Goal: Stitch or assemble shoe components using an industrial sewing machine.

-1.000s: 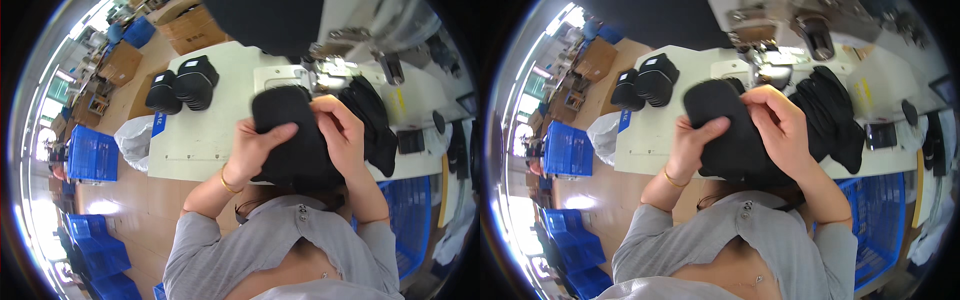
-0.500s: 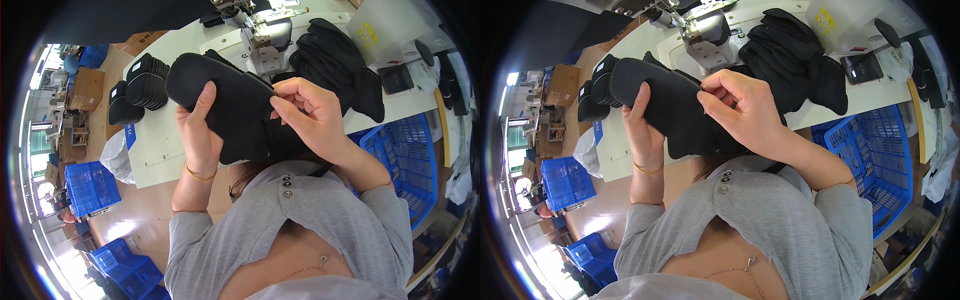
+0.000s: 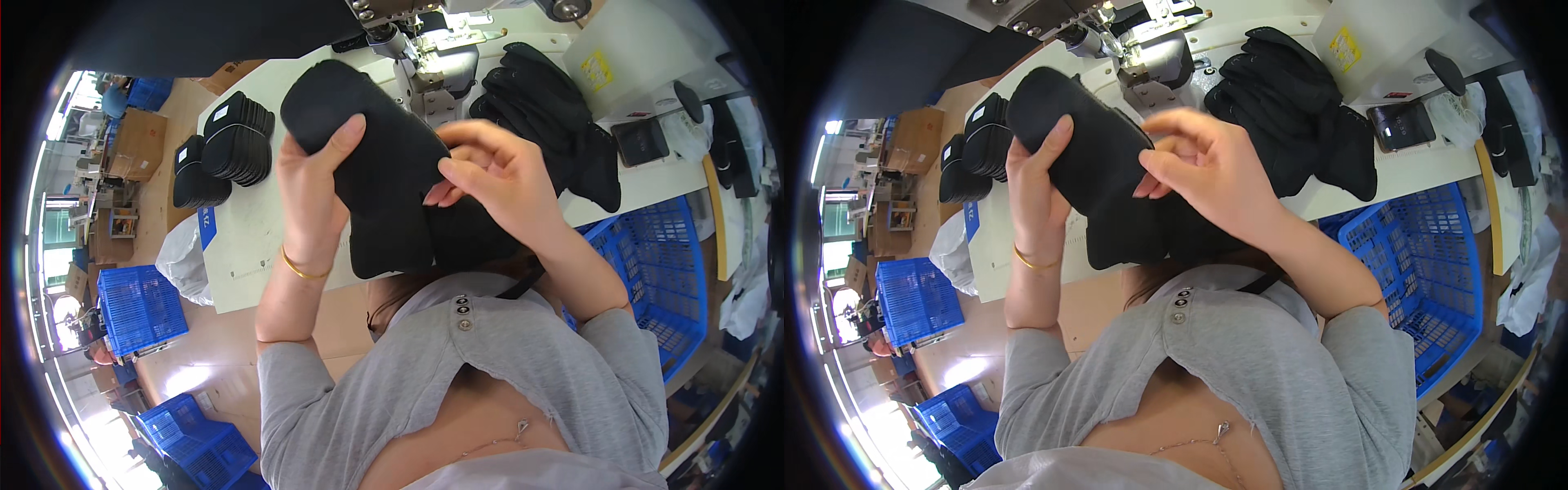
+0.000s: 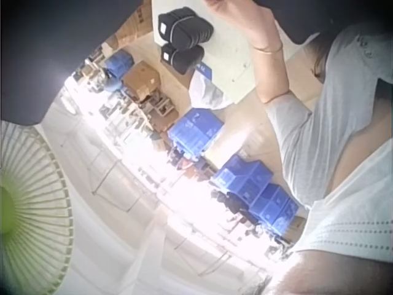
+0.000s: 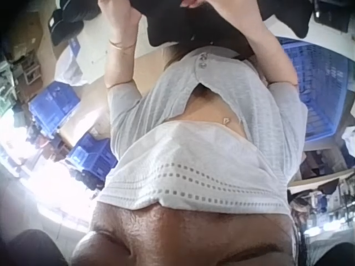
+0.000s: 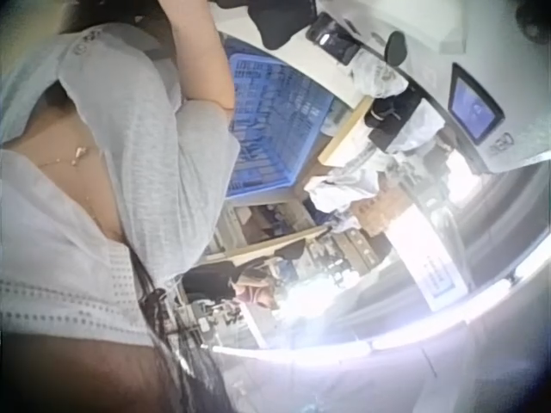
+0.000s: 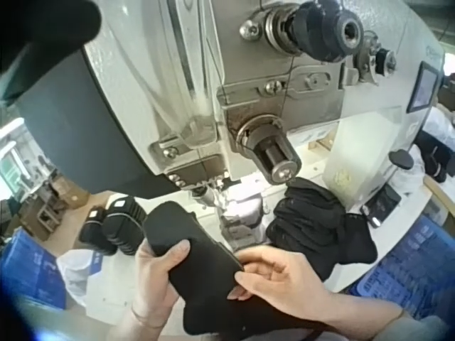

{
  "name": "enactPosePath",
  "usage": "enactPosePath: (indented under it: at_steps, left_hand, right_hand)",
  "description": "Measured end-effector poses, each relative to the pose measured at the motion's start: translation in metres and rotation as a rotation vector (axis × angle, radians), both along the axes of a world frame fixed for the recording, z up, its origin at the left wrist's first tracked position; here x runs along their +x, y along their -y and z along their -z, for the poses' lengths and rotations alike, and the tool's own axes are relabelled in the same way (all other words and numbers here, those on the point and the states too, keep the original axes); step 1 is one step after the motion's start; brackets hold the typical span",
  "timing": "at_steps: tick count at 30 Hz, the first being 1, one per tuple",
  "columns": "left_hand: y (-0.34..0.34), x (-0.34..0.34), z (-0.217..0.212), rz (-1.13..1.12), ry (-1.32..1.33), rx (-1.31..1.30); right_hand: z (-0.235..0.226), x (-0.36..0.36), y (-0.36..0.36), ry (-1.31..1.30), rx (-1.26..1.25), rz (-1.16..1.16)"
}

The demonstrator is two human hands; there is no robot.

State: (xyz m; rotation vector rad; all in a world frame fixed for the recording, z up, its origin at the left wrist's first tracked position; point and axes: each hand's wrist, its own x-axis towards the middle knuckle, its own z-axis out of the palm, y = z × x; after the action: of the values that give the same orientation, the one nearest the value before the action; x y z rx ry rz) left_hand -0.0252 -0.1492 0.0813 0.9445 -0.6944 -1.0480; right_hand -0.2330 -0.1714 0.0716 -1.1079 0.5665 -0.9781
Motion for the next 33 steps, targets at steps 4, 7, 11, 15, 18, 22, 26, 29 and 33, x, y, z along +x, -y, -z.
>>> enactPosePath:
  at_steps: [4,7,11,15,18,22,26,29,33]
  left_hand:
    - [0.03,0.011,-0.017,0.108,0.05,0.075]
    - [0.05,0.018,-0.026,0.192,0.086,0.122]
    - [0.072,0.023,-0.032,0.237,0.205,0.105]
    - [0.081,0.028,-0.035,0.277,0.266,0.084]
    - [0.083,0.032,-0.038,0.317,0.265,0.113]
    - [0.086,0.034,-0.04,0.293,0.354,0.18]
    - [0.085,0.03,-0.045,0.254,0.339,0.26]
    - [0.085,0.032,-0.045,0.283,0.354,0.232]
    - [0.089,0.03,-0.048,0.305,0.376,0.262]
  right_hand:
    - [-0.006,0.003,0.018,-0.073,0.027,-0.148]
    - [-0.008,0.009,0.029,-0.069,-0.029,-0.089]
    - [-0.008,0.014,0.037,-0.061,-0.087,-0.018]
    - [-0.01,0.018,0.038,-0.029,-0.054,0.008]
    - [-0.01,0.019,0.036,-0.01,-0.042,0.013]
    - [-0.009,0.02,0.033,0.034,-0.021,0.018]
    - [-0.007,0.022,0.031,0.05,-0.01,0.019]
    - [-0.007,0.022,0.031,0.067,0.01,0.017]
    - [-0.007,0.022,0.031,0.075,0.001,0.018]
